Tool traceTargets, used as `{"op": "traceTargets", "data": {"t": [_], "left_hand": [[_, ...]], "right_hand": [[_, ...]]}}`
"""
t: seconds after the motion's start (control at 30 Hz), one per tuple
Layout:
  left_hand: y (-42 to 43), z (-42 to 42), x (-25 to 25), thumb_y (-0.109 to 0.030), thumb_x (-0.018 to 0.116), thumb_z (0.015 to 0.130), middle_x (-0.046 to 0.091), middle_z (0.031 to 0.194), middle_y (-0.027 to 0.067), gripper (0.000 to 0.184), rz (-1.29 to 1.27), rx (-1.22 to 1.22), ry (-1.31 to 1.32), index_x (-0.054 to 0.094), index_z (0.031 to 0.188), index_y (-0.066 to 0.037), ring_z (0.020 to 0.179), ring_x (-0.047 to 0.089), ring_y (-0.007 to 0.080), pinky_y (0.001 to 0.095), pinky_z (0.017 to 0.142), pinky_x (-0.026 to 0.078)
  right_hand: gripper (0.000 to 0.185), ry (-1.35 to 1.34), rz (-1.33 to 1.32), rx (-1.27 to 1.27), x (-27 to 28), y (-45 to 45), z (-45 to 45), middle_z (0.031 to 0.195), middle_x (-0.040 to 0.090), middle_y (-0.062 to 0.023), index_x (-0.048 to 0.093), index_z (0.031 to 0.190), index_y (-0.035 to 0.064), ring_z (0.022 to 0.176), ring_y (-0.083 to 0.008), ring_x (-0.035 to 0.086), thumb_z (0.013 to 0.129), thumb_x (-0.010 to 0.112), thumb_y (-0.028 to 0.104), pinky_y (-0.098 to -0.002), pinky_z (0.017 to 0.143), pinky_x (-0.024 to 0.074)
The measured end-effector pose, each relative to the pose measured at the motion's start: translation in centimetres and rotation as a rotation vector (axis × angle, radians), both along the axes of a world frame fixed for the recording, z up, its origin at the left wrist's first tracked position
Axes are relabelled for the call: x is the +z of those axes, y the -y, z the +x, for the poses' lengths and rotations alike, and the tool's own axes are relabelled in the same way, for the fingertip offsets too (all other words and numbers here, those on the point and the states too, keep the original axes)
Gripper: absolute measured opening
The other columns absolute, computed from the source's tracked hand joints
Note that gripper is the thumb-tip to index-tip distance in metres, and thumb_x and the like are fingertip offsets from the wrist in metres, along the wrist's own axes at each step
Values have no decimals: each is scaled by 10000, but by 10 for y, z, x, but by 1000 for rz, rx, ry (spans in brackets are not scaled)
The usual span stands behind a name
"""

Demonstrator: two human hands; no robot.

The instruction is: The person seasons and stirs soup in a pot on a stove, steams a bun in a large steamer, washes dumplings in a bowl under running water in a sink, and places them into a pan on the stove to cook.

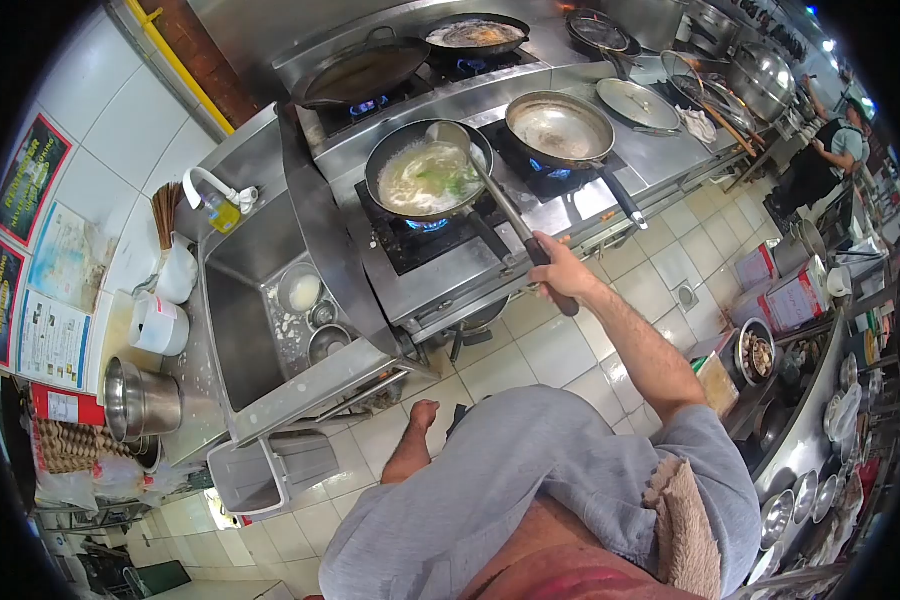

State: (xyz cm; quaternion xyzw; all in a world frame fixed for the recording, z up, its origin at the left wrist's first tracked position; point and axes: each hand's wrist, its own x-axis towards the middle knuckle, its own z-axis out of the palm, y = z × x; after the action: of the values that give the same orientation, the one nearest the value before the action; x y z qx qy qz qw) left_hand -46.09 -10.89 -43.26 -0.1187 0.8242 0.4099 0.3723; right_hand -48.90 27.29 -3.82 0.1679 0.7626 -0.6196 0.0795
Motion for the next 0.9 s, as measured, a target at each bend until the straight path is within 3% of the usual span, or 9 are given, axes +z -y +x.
{"op": "traceTargets", "data": {"t": [0.17,0.33,0.43,0.5,0.53,0.6,0.7,0.83,0.9], "left_hand": [[6,1,-8,-316,578,703,649,780,143,342,-17,-128,-36,645,829,-6,741,620,246,339,685,471],[-1,-6,1,-319,568,705,651,790,146,341,-6,-142,-38,646,817,-6,760,621,253,339,698,468],[-4,-12,-6,-332,573,704,649,793,146,359,-5,-190,-99,642,834,-5,761,620,253,339,699,467],[-8,-14,-3,-316,589,710,644,778,139,344,17,-138,-109,639,859,-10,730,615,250,343,681,467],[-10,-13,-1,-316,589,710,644,778,139,344,18,-141,-110,639,859,-10,730,615,250,343,681,467],[-12,-8,7,-289,604,726,637,753,123,318,44,-39,-11,637,888,-18,694,604,234,341,658,467],[-13,-6,11,-265,615,735,627,731,106,277,-4,-85,-34,636,867,-23,665,593,207,329,636,468],[-13,1,16,-277,621,736,611,679,89,283,17,-36,-5,624,839,-14,608,577,191,326,585,462],[-10,2,14,-275,607,738,590,619,78,269,74,-73,53,616,772,-8,548,557,188,334,530,445]], "right_hand": [[634,54,-602,-50,23,16,9,694,504,-61,286,1259,27,489,-115,495,697,572,-39,-271,391,428],[642,46,-696,-38,23,18,23,673,508,-54,285,1261,23,497,-118,508,687,567,-37,-267,388,423],[717,31,-463,79,16,17,33,686,518,-58,235,1309,24,489,-107,506,675,564,-40,-255,399,422],[763,-19,-42,168,10,13,36,751,556,-116,203,1341,34,594,-194,574,672,564,-35,-304,516,479],[763,-20,-41,166,9,9,39,751,556,-116,203,1341,34,594,-194,574,672,564,-35,-304,516,479],[759,-170,492,198,15,4,42,883,580,-180,205,1346,42,806,-292,596,679,560,-28,-354,711,488],[736,-273,828,154,-4,-6,35,1023,560,-218,224,1341,43,987,-333,541,688,558,-21,-380,842,441],[742,-213,737,114,-12,-8,19,1045,553,-215,217,1341,37,1013,-322,532,690,568,-18,-375,855,433],[733,-176,425,50,-15,0,9,897,580,-184,238,1335,36,841,-292,592,683,566,-31,-367,700,491]]}}
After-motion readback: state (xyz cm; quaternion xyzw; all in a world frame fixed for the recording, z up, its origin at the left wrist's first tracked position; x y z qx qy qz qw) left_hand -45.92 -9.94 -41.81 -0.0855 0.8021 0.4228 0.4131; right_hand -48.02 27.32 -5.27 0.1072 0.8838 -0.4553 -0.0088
